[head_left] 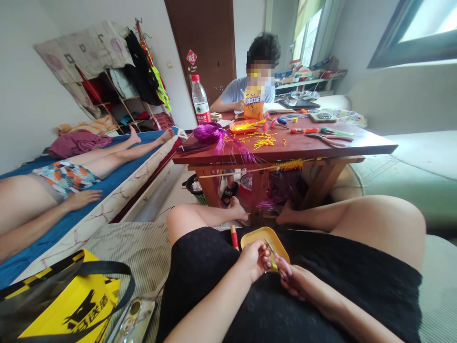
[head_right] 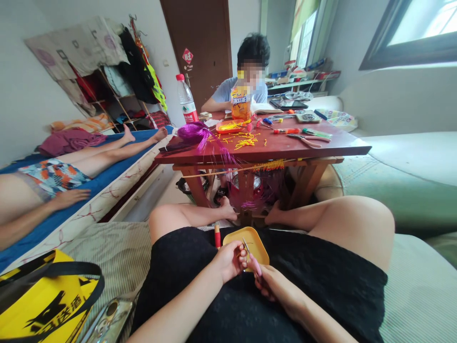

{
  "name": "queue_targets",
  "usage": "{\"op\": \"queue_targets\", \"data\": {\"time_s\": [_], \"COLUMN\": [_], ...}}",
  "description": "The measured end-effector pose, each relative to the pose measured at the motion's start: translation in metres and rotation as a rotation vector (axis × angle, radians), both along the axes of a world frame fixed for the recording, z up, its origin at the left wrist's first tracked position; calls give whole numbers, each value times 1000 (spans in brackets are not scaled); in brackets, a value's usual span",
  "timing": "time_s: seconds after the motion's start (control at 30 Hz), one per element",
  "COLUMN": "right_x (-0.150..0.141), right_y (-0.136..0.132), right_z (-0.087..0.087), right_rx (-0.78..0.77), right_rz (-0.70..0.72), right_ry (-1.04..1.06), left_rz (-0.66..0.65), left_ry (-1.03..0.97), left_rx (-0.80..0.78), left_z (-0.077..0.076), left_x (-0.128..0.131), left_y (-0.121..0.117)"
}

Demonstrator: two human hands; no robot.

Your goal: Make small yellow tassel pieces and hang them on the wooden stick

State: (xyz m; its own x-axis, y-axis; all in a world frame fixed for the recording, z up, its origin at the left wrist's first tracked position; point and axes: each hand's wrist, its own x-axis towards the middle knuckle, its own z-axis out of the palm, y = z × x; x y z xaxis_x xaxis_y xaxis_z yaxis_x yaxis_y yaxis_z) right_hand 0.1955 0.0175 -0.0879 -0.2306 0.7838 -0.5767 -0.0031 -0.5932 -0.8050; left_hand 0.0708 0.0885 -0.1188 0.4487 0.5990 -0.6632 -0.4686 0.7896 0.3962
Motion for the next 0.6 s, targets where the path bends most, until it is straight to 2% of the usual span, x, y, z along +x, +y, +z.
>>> {"op": "queue_targets", "data": {"time_s": [0.13,0.27,0.43,0.6], "right_x": [-1,-2,7,19], "right_y": [6,9,18,50], "right_z": [-12,-22,-11,-1], "right_rx": [-101,-103,-9,185], "right_rz": [7,49,159,358], "right_ry": [-36,-107,-344,-823], "left_rz": [-19,-21,27,91], "left_ry": [185,272,289,219], "left_rx": [-62,-65,-14,77], "left_z": [-16,-19,-8,10], "left_x": [13,18,3,-26], "left_y": [10,12,16,21]}}
